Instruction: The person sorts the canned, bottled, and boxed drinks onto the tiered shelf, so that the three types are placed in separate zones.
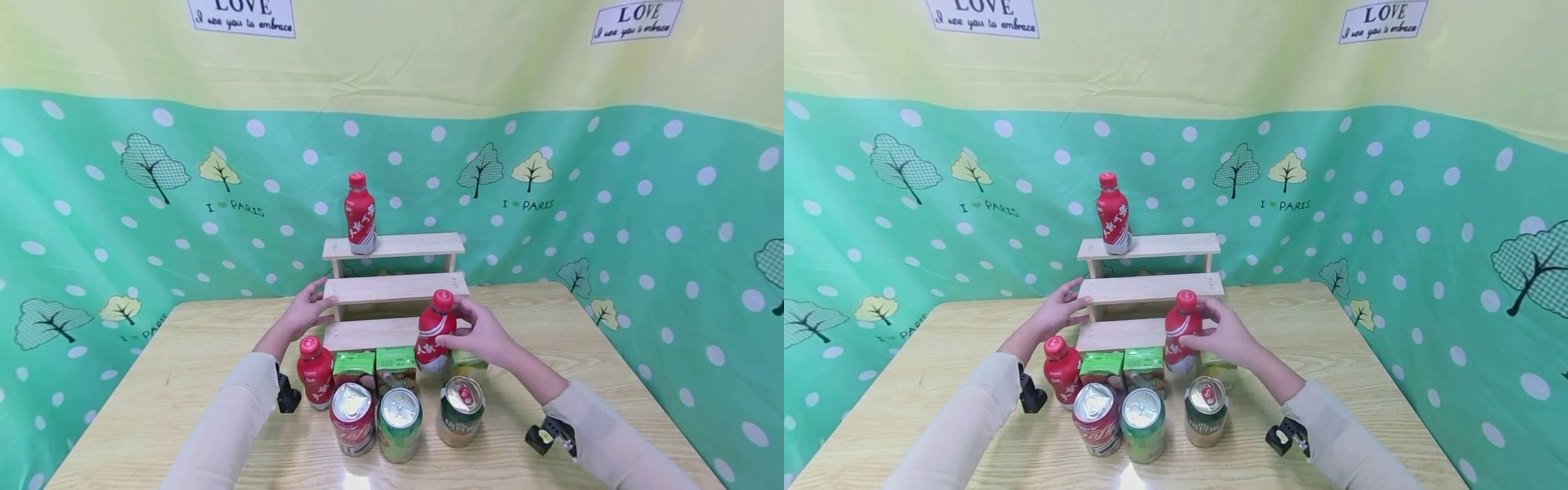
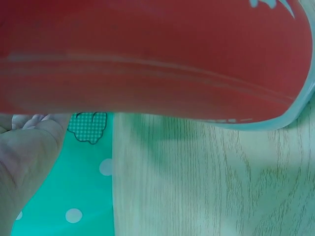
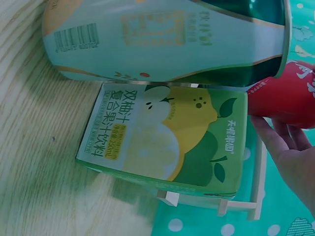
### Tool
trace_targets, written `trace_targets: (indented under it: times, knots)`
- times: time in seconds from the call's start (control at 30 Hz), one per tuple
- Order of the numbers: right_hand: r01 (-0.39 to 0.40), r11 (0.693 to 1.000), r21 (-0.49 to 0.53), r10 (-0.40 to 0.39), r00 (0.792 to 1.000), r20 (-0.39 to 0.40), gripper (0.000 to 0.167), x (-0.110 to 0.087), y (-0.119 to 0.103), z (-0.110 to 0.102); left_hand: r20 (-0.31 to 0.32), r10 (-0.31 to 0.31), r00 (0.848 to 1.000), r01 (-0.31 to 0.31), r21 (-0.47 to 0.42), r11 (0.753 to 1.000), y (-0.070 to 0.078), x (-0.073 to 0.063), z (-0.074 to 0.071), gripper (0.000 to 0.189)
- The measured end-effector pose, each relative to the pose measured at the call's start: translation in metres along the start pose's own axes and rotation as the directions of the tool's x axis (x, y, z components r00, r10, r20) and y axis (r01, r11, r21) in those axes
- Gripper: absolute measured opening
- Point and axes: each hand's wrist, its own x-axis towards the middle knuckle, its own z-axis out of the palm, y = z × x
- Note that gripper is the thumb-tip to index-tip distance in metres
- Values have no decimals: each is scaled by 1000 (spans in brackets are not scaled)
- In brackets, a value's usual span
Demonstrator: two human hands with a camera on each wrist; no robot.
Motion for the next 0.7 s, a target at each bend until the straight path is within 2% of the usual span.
trace_targets:
  times: [0.43, 0.7]
  knots:
    - [-43, 999, 16, 44, 995, -92, 64, -1, -12, -1, -8, -7, 1000, 6, -6, 1000, 0, 1, 0, 69]
    - [-78, 997, -25, 75, 989, -125, 65, 3, -21, -3, -6, 0, 1000, 0, 6, 1000, 0, -1, 0, 69]
